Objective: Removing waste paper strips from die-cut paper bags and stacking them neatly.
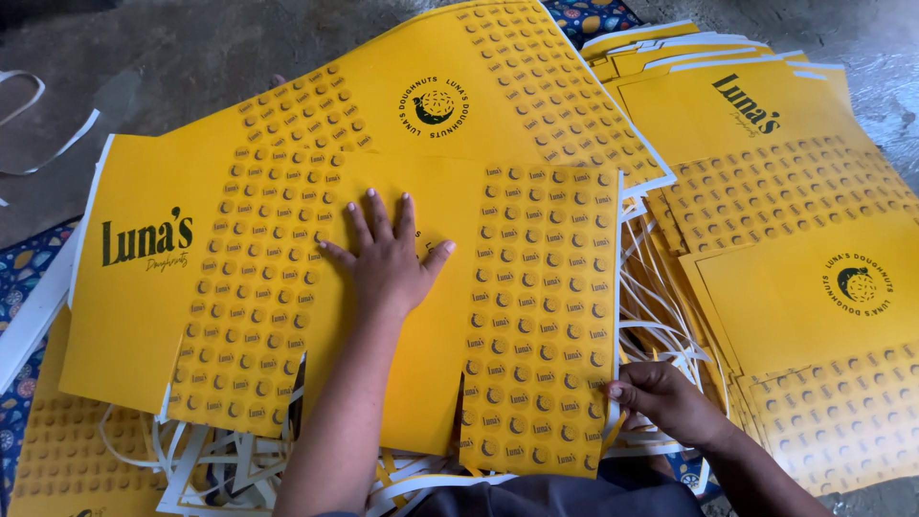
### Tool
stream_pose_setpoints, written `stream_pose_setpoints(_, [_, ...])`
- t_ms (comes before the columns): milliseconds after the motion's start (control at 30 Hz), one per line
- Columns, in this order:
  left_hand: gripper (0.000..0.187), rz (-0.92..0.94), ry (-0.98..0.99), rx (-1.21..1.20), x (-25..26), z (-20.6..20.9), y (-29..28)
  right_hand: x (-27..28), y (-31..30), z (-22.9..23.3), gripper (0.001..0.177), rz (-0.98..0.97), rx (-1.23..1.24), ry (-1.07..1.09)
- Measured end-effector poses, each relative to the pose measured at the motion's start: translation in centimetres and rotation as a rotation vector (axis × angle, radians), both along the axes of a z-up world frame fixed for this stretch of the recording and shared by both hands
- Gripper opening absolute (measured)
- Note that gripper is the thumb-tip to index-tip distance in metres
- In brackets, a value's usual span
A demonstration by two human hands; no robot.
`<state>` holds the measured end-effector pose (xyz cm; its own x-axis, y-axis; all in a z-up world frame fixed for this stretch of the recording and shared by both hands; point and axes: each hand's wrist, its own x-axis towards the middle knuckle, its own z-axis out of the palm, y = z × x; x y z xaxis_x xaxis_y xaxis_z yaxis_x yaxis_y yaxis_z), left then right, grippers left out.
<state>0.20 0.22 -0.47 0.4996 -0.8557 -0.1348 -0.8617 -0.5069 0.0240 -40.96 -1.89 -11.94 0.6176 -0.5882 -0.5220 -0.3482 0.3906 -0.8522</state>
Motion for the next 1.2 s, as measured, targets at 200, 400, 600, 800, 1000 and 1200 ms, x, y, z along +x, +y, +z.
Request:
stream_pose_setpoints(200, [0.095,0.004,-0.008,-0.013,0.0,-0.4,-0.1,0.3,-0.3,0.4,0.032,0.027,0.008,-0.023])
stream_pose_setpoints(400, [0.095,0.02,0.001,0.007,0.0,-0.3,-0.2,-4.0,-2.1,-1.1,0.019,-0.044,-0.134,-0.02])
stream_pose_setpoints(600, [0.095,0.01,0.0,0.042,-0.2,0.8,-0.3,-2.9,-2.5,0.7,0.049,0.151,-0.285,0.071])
stream_pose_setpoints(800, [0.087,0.0,0.031,0.057,-0.4,0.7,0.2,2.4,-5.3,4.5,0.043,-0.133,-0.509,0.346])
stream_pose_setpoints(1000, [0.087,0.007,0.029,0.077,-0.5,1.1,0.3,7.5,-5.9,5.1,0.037,-0.154,-0.392,0.21])
stream_pose_setpoints(1200, [0.087,0.004,0.0,0.09,-0.5,0.9,0.1,3.0,-8.7,4.5,0.039,-0.05,-0.417,0.23])
